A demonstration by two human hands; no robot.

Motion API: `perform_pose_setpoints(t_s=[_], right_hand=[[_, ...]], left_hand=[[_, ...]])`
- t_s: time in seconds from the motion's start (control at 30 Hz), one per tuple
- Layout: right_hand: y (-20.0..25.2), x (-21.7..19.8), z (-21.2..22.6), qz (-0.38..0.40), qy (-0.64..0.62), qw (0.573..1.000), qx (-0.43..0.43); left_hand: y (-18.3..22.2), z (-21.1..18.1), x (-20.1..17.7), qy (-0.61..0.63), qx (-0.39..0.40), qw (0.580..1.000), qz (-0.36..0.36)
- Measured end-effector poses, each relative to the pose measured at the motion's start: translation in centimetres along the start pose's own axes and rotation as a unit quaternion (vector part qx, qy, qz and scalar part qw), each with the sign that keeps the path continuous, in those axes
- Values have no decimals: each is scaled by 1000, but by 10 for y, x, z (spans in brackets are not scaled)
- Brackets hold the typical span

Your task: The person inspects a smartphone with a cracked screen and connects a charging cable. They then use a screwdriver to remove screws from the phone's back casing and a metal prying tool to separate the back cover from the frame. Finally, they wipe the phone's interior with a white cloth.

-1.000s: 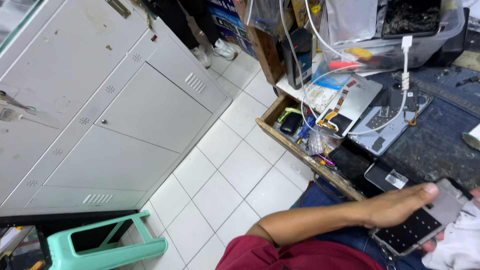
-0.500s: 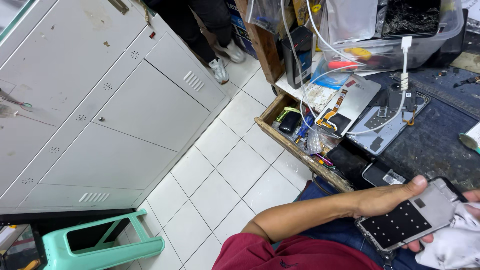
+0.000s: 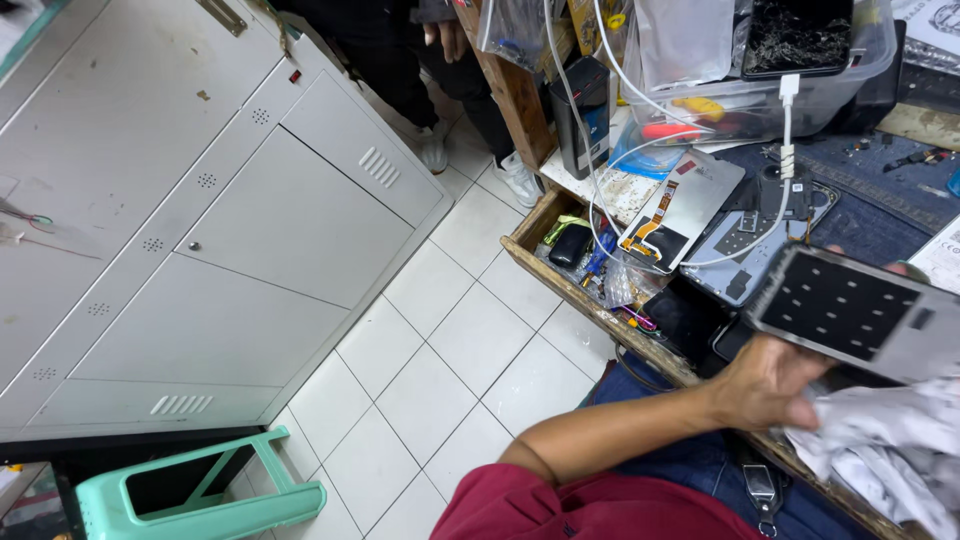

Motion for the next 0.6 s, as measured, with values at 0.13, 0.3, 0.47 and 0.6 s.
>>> perform_pose_setpoints(t_s=[0.13, 0.3, 0.47, 0.6], right_hand=[[33, 27, 87, 49, -169, 984, -30], [36, 36, 96, 53, -212, 976, 22], [43, 27, 99, 25, -147, 989, -5], [41, 34, 138, 48, -159, 981, -99]], left_hand=[[-8, 7, -11, 120, 71, 985, -100], [1, 11, -11, 102, 68, 988, -94], [0, 7, -9, 86, 64, 987, -118], [-13, -2, -22, 84, 50, 987, -126]])
Point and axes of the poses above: each hand's wrist, its own y-axis away from the middle knuckle, its own x-axis out of the palm, z = x × y, the point moved 10 cm from there along -y, towards the middle knuckle, and after that the axes turned 5 degrees about x, right-handed, at the moved point
